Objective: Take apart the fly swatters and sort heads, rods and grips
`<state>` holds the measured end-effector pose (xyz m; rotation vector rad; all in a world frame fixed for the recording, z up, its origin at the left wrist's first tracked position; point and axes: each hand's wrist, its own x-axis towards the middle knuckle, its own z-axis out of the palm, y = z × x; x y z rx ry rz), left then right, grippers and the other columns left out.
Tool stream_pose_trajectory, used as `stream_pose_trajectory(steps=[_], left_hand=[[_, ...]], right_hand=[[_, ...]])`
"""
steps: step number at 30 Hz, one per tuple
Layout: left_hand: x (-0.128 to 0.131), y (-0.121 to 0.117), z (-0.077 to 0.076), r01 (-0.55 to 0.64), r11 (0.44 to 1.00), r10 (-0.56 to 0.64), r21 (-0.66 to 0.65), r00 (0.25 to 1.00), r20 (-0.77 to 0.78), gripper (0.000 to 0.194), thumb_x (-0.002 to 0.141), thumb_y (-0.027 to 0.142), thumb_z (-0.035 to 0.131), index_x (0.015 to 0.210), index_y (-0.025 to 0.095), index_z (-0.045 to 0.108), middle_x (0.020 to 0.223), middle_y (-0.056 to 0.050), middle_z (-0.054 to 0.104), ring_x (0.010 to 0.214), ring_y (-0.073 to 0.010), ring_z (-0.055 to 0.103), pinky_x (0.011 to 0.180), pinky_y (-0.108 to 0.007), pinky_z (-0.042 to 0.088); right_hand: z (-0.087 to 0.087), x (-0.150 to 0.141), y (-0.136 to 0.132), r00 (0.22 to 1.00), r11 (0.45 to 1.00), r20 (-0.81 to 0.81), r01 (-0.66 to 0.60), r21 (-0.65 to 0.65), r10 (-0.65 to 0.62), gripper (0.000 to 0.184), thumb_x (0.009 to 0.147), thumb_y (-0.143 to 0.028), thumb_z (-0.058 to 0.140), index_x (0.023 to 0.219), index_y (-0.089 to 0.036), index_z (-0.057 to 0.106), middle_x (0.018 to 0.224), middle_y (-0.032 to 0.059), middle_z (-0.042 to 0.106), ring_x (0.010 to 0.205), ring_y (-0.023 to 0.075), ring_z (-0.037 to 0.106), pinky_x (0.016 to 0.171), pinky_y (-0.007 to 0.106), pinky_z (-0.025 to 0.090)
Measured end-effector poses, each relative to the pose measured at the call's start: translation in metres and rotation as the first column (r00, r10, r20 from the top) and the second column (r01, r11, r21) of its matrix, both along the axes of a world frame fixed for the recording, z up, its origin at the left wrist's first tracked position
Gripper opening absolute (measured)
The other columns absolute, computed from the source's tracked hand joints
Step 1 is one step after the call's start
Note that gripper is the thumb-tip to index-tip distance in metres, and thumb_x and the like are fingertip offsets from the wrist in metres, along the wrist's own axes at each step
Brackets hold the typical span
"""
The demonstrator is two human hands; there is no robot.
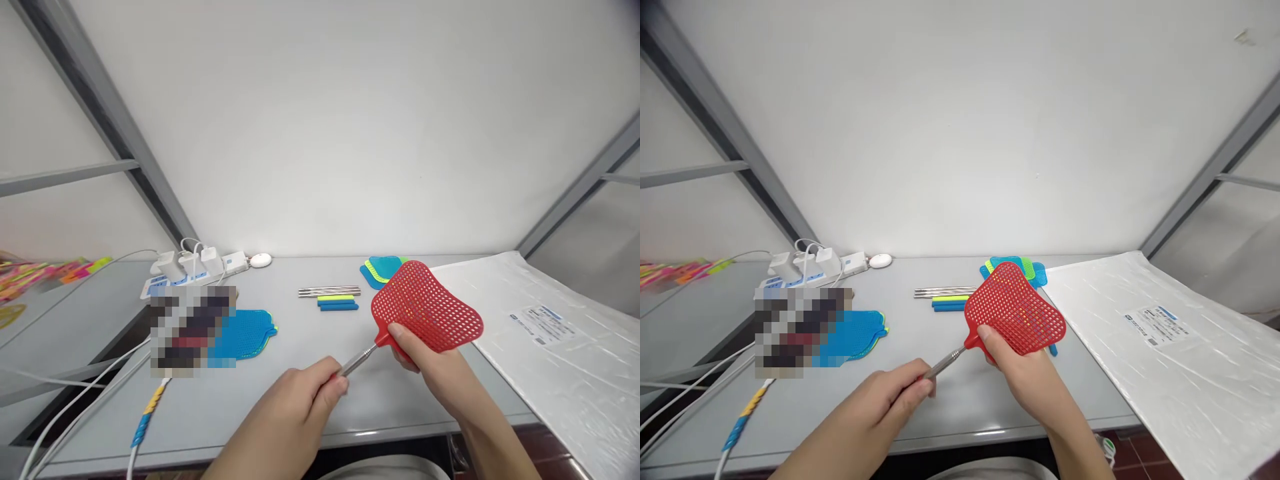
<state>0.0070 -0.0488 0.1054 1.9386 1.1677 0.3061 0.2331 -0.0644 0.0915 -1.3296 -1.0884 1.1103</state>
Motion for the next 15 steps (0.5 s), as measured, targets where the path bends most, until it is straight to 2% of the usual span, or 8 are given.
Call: stream_pose_trajectory(steps=[1,2,3,5,6,7,9,15], left_hand=[[0.005,-0.001,-0.002,-0.010,0.973,0.035,0.230,0.994,-0.106,0.031,0.101,0.040,0.035,0.085,0.023,0.055,0.062,0.003,0.049,0.055,-0.0134,0.043,0.052,-0.025,0.023],[0.010,-0.003,-0.005,0.017,0.901,0.074,0.434,0.978,-0.193,0.027,0.101,0.034,0.036,0.084,0.023,0.054,0.062,0.003,0.051,0.053,-0.0141,0.044,0.050,-0.027,0.020],[0.015,-0.003,-0.008,0.062,0.800,0.115,0.597,0.961,-0.253,0.024,0.100,0.029,0.037,0.083,0.024,0.054,0.061,0.003,0.052,0.049,-0.0148,0.043,0.049,-0.029,0.016],[0.024,-0.003,-0.014,0.139,0.574,0.194,0.807,0.934,-0.300,0.020,0.098,0.022,0.039,0.085,0.024,0.054,0.059,0.003,0.052,0.043,-0.0159,0.041,0.048,-0.031,0.011],[0.027,-0.003,-0.017,0.161,0.483,0.226,0.861,0.927,-0.299,0.019,0.097,0.019,0.041,0.085,0.024,0.054,0.059,0.003,0.051,0.042,-0.0164,0.041,0.048,-0.032,0.010],[0.031,-0.002,-0.019,0.171,0.421,0.247,0.891,0.923,-0.294,0.018,0.096,0.017,0.042,0.085,0.023,0.054,0.059,0.003,0.051,0.043,-0.0168,0.042,0.048,-0.032,0.011],[0.036,0.001,-0.022,0.176,0.381,0.254,0.908,0.924,-0.286,0.016,0.095,0.014,0.043,0.086,0.023,0.053,0.059,0.003,0.051,0.044,-0.0172,0.045,0.047,-0.031,0.014],[0.043,-0.002,-0.022,0.157,0.490,0.153,0.857,0.953,-0.262,0.018,0.097,0.019,0.042,0.081,0.024,0.045,0.062,0.004,0.054,0.048,-0.0172,0.053,0.046,-0.031,0.020]], right_hand=[[-0.002,0.002,0.001,1.000,1.000,-0.012,0.012,0.001,-0.012,0.037,0.088,-0.053,0.060,0.072,-0.020,0.051,0.067,-0.0021,0.043,0.061,0.0121,0.037,0.054,0.027,0.031],[-0.004,0.003,0.002,1.000,1.000,-0.028,0.015,0.013,-0.014,0.039,0.089,-0.053,0.059,0.069,-0.021,0.048,0.066,-0.0026,0.040,0.060,0.0118,0.035,0.053,0.027,0.029],[-0.005,0.004,0.002,0.999,1.000,-0.038,0.007,0.028,-0.006,0.041,0.090,-0.053,0.057,0.067,-0.021,0.045,0.064,-0.0031,0.038,0.058,0.0115,0.033,0.053,0.027,0.028],[-0.006,0.006,0.001,0.999,0.999,-0.033,0.002,0.050,-0.001,0.044,0.092,-0.054,0.054,0.065,-0.021,0.043,0.062,-0.0037,0.035,0.057,0.0112,0.031,0.053,0.028,0.027],[-0.006,0.007,-0.001,0.999,0.998,-0.030,0.016,0.055,-0.014,0.044,0.092,-0.054,0.053,0.065,-0.021,0.044,0.061,-0.0038,0.035,0.056,0.0111,0.031,0.053,0.028,0.026],[-0.006,0.007,-0.003,0.999,0.998,-0.031,0.041,0.055,-0.040,0.043,0.092,-0.054,0.054,0.066,-0.021,0.045,0.062,-0.0038,0.035,0.056,0.0111,0.031,0.052,0.028,0.026],[-0.006,0.008,-0.007,0.995,0.994,-0.040,0.095,0.050,-0.094,0.041,0.090,-0.054,0.057,0.067,-0.021,0.048,0.062,-0.0036,0.037,0.056,0.0113,0.032,0.052,0.028,0.025],[-0.009,0.010,-0.019,0.981,0.980,-0.021,0.191,0.061,-0.190,0.041,0.087,-0.054,0.059,0.064,-0.020,0.052,0.062,-0.0013,0.044,0.056,0.0123,0.038,0.052,0.029,0.030]])
